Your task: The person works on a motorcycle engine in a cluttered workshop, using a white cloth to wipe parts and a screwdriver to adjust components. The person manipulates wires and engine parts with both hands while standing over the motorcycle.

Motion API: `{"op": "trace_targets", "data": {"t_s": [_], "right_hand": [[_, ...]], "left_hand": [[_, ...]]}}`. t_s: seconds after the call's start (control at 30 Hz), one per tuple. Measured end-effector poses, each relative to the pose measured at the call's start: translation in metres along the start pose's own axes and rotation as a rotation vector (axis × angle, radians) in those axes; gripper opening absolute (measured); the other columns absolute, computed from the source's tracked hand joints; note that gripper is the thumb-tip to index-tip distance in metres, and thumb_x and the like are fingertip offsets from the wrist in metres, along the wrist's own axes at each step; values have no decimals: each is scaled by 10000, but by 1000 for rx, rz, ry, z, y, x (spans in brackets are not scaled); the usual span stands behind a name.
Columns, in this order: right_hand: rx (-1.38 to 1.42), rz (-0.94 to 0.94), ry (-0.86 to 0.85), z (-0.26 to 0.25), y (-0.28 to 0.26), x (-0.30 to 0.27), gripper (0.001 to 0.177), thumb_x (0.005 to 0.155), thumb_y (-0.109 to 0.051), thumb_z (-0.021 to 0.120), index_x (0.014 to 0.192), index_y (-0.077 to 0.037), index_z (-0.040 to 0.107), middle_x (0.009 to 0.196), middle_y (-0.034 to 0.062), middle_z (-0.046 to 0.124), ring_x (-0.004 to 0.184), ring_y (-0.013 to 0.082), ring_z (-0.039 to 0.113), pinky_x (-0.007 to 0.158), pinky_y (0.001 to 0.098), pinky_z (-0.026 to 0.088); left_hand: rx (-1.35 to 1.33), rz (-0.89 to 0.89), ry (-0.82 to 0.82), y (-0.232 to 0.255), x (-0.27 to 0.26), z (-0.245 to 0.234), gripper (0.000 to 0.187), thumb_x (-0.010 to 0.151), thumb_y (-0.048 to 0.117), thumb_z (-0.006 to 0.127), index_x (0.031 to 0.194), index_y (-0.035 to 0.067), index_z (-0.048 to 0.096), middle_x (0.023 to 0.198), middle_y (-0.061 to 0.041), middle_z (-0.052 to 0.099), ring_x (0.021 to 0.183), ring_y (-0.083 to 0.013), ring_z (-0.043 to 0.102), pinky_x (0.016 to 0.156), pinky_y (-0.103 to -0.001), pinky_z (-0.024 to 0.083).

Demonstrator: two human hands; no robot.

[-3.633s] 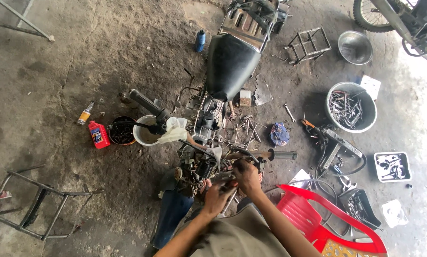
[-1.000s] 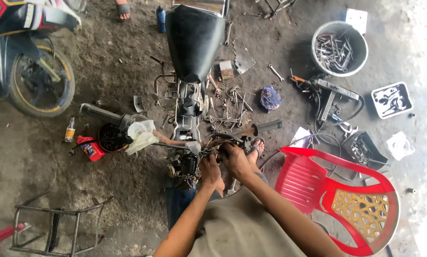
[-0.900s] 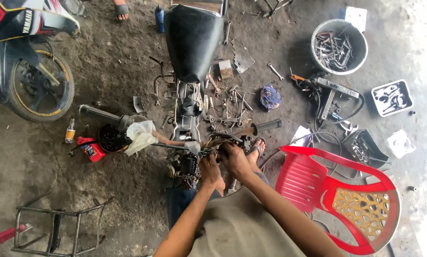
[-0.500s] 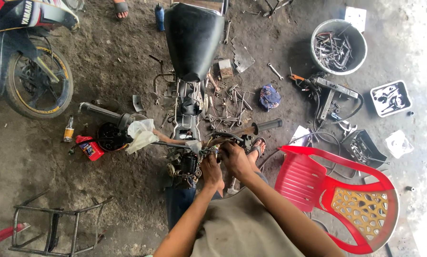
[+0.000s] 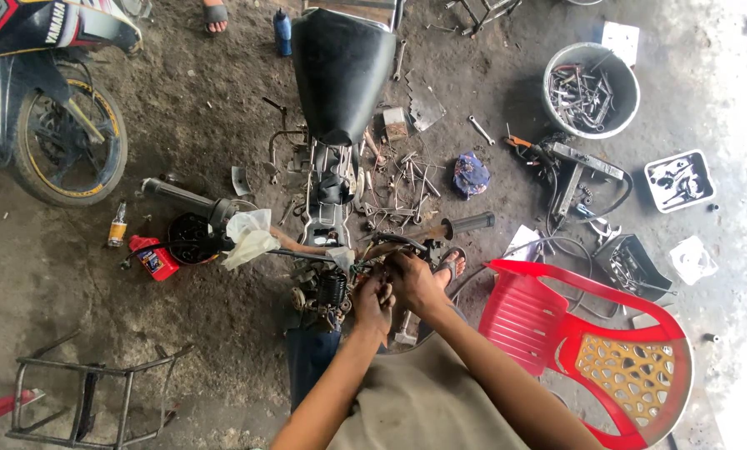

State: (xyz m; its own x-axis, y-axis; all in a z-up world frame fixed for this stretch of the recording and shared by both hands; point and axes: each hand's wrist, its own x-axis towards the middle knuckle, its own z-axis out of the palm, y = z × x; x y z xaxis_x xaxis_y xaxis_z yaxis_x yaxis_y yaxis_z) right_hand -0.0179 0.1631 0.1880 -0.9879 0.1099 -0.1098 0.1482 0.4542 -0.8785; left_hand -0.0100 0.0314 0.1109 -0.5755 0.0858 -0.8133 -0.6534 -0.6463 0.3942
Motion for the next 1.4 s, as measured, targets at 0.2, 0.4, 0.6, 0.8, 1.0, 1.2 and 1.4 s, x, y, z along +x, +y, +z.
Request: {"op": "trace_targets", "data": {"t_s": [0.2,0.4,0.6,0.8,1.0,1.2,1.4], "right_hand": [[-59,-56,32,-7,-17,-5,307,885,-72,663,1189,-26,661,1157,224,676,1036,426,671,871,461,537],[-70,-46,5,-13,-26,-5,327,899,-117,669,1202,-6,620,1137,241,663,1039,438,662,866,476,528],[-149,7,33,-3,-11,-8,346,889,-124,664,1218,-28,615,1068,246,666,970,454,666,814,501,522],[-112,-17,75,4,2,-7,292,887,-124,676,1165,-46,627,1011,242,667,926,455,661,795,501,530],[-113,-6,26,-8,-8,-8,271,880,-139,684,1107,-25,590,954,235,662,915,454,655,786,506,523],[-114,-34,34,-22,-35,-11,318,907,-120,663,1200,-24,583,1011,239,665,948,457,658,796,505,515],[-65,-36,49,-18,-25,-18,342,892,-124,698,1201,-22,590,1028,221,661,950,435,663,803,478,534]], "left_hand": [[-54,120,-31,-14,0,6,187,841,131,787,991,75,691,720,2,609,479,-87,467,395,-245,314],[28,269,196,20,-48,61,298,798,101,821,1070,65,705,871,14,684,696,-112,601,535,-270,440],[-82,147,193,8,-21,48,311,807,74,797,1085,42,662,1029,-69,735,888,-221,706,757,-350,596],[-65,115,142,24,-46,61,300,813,109,775,1079,-5,695,1017,-102,745,887,-242,707,762,-363,594],[-40,129,200,2,-12,35,341,828,126,825,1129,57,679,977,-47,686,835,-185,629,684,-345,512],[22,97,160,16,-34,49,357,846,132,783,1173,34,679,1035,-71,706,894,-195,666,755,-354,558],[4,143,120,16,-34,47,365,850,46,735,1208,15,671,1112,-98,722,966,-224,685,796,-353,563]]}}
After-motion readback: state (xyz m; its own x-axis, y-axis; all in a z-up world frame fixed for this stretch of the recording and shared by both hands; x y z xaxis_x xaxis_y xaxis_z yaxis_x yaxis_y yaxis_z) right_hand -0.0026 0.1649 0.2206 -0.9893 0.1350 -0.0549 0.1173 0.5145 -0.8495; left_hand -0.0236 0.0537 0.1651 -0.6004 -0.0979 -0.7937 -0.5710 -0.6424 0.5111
